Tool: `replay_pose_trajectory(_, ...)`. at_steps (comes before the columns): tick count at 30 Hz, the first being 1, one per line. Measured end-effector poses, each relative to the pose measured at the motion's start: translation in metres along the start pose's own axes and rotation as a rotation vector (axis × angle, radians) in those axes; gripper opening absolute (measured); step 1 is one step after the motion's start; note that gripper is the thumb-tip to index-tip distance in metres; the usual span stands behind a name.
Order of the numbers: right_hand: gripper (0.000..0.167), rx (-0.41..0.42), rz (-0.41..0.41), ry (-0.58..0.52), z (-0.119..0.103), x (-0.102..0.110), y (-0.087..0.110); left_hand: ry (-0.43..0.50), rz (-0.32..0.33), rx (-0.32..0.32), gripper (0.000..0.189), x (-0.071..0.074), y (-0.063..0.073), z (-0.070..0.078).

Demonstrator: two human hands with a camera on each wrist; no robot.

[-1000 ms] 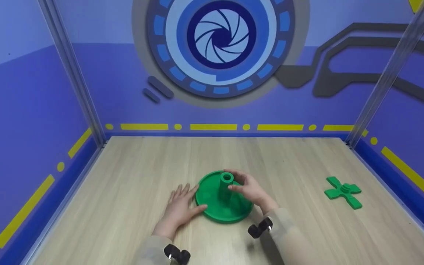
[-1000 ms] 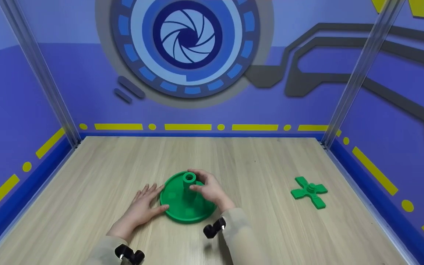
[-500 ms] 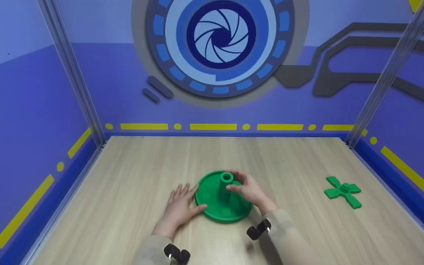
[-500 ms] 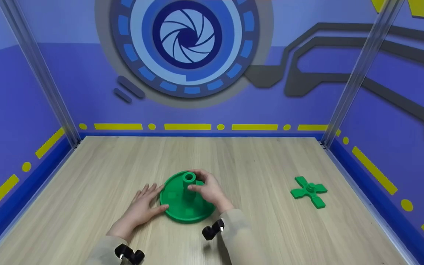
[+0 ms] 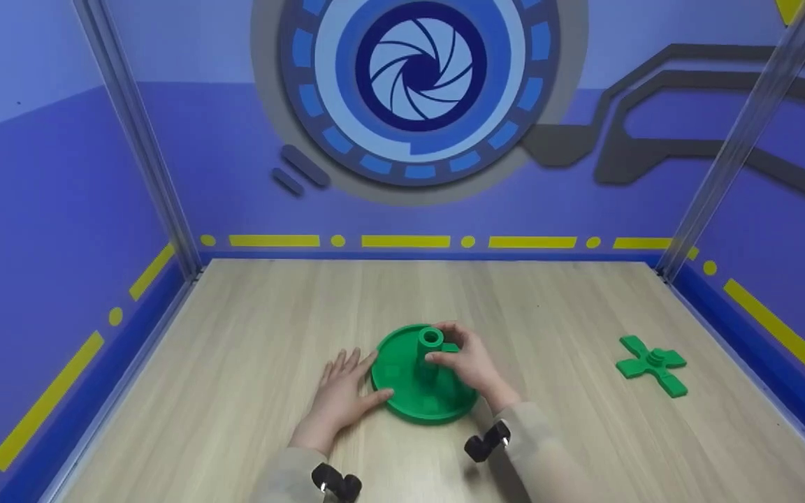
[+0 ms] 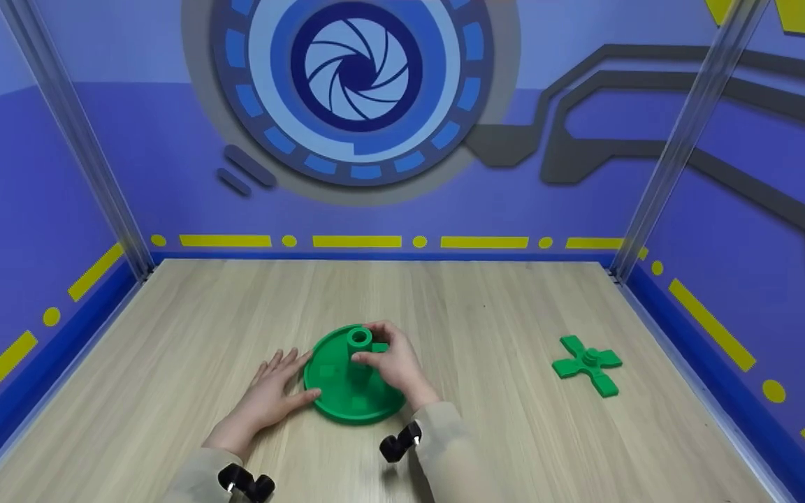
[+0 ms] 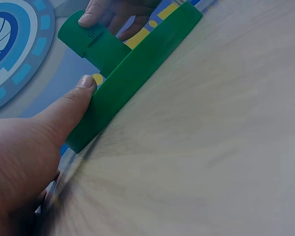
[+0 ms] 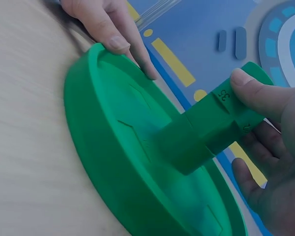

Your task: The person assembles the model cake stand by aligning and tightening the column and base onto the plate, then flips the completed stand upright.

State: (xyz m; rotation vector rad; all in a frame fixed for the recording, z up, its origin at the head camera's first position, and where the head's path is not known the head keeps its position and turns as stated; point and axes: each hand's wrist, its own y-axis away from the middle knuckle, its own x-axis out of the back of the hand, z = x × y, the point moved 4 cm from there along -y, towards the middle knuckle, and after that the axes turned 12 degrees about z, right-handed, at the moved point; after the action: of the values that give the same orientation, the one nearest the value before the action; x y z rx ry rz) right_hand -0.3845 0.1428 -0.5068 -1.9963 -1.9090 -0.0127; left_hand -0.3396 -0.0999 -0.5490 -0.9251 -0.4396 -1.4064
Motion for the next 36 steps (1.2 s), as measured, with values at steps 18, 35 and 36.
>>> replay_pose_trajectory(18,0.055,-0.006,0.079,0.025,-0.0031,-0.0047,0.0044,-0.005,-0.006,0.008,0.086,0.0000,-0.0010,-0.0004)
replay_pose_trajectory(35,0.054,0.016,-0.197,-0.046,-0.0073,0.0008,-0.0003,0.007,-0.002,0.010,0.086,0.0004,-0.0001,-0.0004)
replay_pose_trajectory(36,0.053,0.012,-0.188,-0.040,-0.0073,0.0008,-0.0002,0.006,-0.002,0.010,0.087,0.0004,-0.0001,-0.0004)
